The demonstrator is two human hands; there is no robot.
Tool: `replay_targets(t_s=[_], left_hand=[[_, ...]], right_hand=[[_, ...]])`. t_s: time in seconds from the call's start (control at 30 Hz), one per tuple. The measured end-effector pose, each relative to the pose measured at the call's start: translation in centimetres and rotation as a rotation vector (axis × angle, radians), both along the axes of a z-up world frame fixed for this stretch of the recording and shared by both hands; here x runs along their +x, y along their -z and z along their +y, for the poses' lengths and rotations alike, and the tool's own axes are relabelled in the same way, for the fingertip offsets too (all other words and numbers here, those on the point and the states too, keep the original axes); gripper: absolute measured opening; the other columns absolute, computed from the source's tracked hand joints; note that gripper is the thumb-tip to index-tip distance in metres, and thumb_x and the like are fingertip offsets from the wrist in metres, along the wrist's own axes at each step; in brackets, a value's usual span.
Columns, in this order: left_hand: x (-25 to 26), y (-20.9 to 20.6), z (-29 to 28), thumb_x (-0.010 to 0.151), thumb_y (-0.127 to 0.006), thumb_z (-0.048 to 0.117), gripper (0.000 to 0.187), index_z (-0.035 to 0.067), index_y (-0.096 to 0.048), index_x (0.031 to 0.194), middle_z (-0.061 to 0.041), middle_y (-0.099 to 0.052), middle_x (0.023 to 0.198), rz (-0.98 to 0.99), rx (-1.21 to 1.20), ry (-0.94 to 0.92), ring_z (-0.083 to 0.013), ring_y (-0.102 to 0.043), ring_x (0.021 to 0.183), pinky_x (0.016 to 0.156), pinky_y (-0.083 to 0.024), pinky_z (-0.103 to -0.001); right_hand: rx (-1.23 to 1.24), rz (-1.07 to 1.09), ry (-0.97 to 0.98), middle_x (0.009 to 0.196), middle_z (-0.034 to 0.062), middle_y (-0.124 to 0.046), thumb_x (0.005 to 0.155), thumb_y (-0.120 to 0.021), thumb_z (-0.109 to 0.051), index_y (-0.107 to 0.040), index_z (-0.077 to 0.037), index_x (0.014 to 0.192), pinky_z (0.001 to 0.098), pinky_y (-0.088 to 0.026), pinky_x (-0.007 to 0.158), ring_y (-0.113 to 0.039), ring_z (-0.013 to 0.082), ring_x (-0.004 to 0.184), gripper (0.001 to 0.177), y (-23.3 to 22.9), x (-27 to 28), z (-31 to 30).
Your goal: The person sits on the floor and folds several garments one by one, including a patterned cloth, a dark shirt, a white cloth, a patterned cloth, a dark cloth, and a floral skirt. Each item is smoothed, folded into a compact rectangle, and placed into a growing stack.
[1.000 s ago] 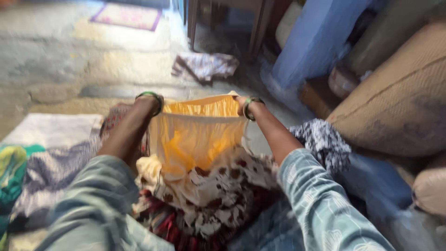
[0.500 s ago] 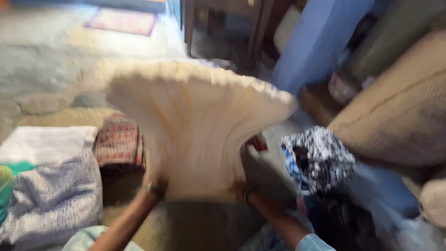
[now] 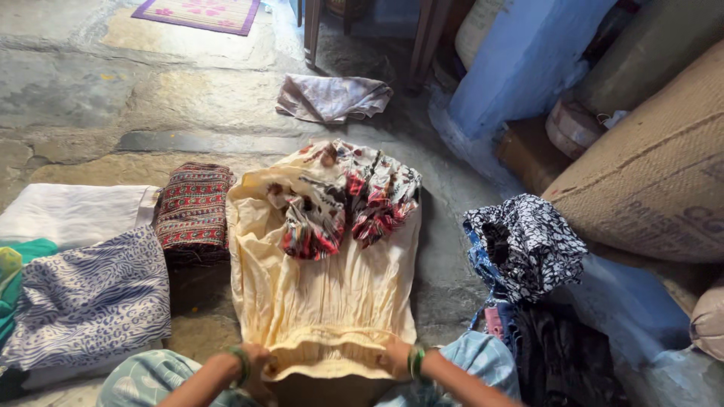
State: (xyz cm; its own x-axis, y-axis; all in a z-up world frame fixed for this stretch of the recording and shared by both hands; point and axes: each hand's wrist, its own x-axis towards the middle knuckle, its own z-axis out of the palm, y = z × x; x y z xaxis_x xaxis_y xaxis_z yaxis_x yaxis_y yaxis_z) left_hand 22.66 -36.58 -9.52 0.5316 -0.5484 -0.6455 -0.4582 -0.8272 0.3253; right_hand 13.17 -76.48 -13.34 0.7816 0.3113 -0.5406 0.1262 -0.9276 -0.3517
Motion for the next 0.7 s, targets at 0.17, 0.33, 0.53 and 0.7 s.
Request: replay_targets(t_s=[0.17, 0.33, 0.53, 0.7], left_hand=[[16.8, -8.4, -7.1, 0.093, -0.061, 0.03, 0.024, 0.018, -0.073, 0.11, -0.011, -0.073, 0.098, -0.687, -0.11, -0.24, -0.031, -0.072, 0.091, 0.08, -0.058, -0.041], [36.0, -35.9, -9.6, 0.101, -0.056, 0.011, 0.018, 0.012, -0.071, 0.11, -0.016, -0.071, 0.09, -1.653, -0.613, -0.457, -0.0342, -0.072, 0.082, 0.072, -0.059, -0.044], [25.7, -34.3, -4.2, 0.113, -0.055, 0.014, 0.04, 0.007, -0.051, 0.152, -0.023, -0.073, 0.106, -1.703, -1.118, -0.208, -0.0412, -0.069, 0.081, 0.072, -0.057, -0.049], [17.2, -16.8, -0.5, 0.102, -0.058, 0.006, 0.015, -0.001, -0.063, 0.114, -0.015, -0.063, 0.082, -1.494, -0.828, -0.073, -0.0292, -0.064, 0.071, 0.066, -0.055, -0.043]], right_hand=[[-0.438, -0.177, 0.029, 0.103, 0.021, -0.074, 0.085, -0.068, -0.033, -0.073, -0.004, 0.11, 0.0469, -0.054, 0.083, -0.069, 0.0357, 0.092, 0.039, -11.9, 23.6, -7.6], [-0.057, -1.726, 0.58, 0.108, 0.0297, -0.068, 0.085, -0.063, -0.01, -0.066, 0.005, 0.115, 0.0549, -0.05, 0.091, -0.063, 0.0468, 0.103, 0.034, -38.2, 35.7, -7.9], [0.278, -1.897, 0.331, 0.163, 0.0227, -0.04, 0.089, -0.046, 0.008, -0.065, 0.008, 0.116, 0.0396, -0.044, 0.118, -0.047, 0.043, 0.147, 0.033, -39.6, 18.8, -0.6], [0.18, -0.975, 0.621, 0.165, 0.0175, -0.038, 0.089, -0.055, -0.008, -0.06, -0.004, 0.127, 0.0452, -0.053, 0.097, -0.062, 0.0392, 0.125, 0.038, -26.3, 8.5, 1.0]])
